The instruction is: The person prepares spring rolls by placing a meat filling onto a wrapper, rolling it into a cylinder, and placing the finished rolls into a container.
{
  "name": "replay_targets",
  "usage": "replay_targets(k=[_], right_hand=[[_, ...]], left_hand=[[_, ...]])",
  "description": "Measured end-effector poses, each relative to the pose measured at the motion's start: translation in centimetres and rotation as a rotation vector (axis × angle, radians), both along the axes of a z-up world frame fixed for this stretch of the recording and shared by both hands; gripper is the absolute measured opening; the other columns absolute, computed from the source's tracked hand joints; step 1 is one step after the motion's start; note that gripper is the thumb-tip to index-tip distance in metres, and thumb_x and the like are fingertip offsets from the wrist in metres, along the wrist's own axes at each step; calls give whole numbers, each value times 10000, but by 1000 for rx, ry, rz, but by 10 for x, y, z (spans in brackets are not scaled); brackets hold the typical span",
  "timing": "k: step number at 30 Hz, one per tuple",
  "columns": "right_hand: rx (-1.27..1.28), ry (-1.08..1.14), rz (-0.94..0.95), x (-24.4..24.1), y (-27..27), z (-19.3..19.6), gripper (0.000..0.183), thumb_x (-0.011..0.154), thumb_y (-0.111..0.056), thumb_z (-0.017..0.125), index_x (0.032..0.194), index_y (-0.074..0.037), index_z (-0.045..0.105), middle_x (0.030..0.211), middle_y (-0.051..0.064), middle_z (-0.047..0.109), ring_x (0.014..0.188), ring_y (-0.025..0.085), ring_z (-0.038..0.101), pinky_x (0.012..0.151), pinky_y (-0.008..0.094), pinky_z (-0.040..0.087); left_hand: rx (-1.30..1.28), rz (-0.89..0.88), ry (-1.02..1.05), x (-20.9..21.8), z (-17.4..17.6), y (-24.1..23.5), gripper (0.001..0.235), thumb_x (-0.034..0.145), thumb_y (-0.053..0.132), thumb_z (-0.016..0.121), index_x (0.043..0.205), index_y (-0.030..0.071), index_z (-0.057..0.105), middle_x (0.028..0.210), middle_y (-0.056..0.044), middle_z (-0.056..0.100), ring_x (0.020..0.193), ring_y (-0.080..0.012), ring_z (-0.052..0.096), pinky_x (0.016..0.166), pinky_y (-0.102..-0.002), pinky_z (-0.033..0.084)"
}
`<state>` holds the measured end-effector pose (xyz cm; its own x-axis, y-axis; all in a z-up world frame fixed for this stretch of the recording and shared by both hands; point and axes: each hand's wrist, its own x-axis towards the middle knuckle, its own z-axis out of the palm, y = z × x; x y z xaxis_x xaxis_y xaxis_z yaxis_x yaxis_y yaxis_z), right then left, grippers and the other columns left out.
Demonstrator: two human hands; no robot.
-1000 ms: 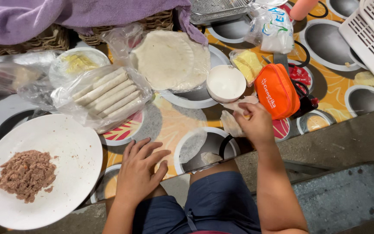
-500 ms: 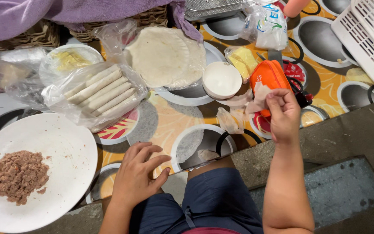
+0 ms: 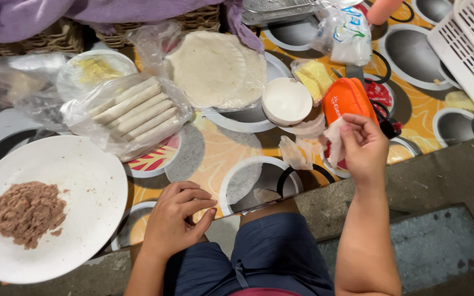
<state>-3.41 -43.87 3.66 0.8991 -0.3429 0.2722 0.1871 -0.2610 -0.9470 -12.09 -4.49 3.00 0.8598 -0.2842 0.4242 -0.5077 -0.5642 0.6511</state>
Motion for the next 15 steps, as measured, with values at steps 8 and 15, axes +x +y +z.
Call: replay_targets(k=[8, 15], right_hand=[[-533, -236, 145, -13, 116, 32, 93, 982, -29, 711, 1074, -21, 725, 1104, 128, 710, 994, 258, 697, 890, 331, 550], [-637, -328, 301, -30, 175, -1, 91, 909, -51, 719, 996, -47, 746, 982, 109, 715, 912, 280, 689, 813, 356, 545]], left_hand=[[-352, 33, -52, -7, -6, 18, 125, 854, 91, 761, 973, 77, 797, 917, -40, 767, 953, -208, 710, 876, -344, 547], [-397, 376, -158, -7, 43, 86, 217, 896, 49, 695, 1105, 44, 752, 1044, -116, 739, 989, -236, 707, 897, -340, 557]])
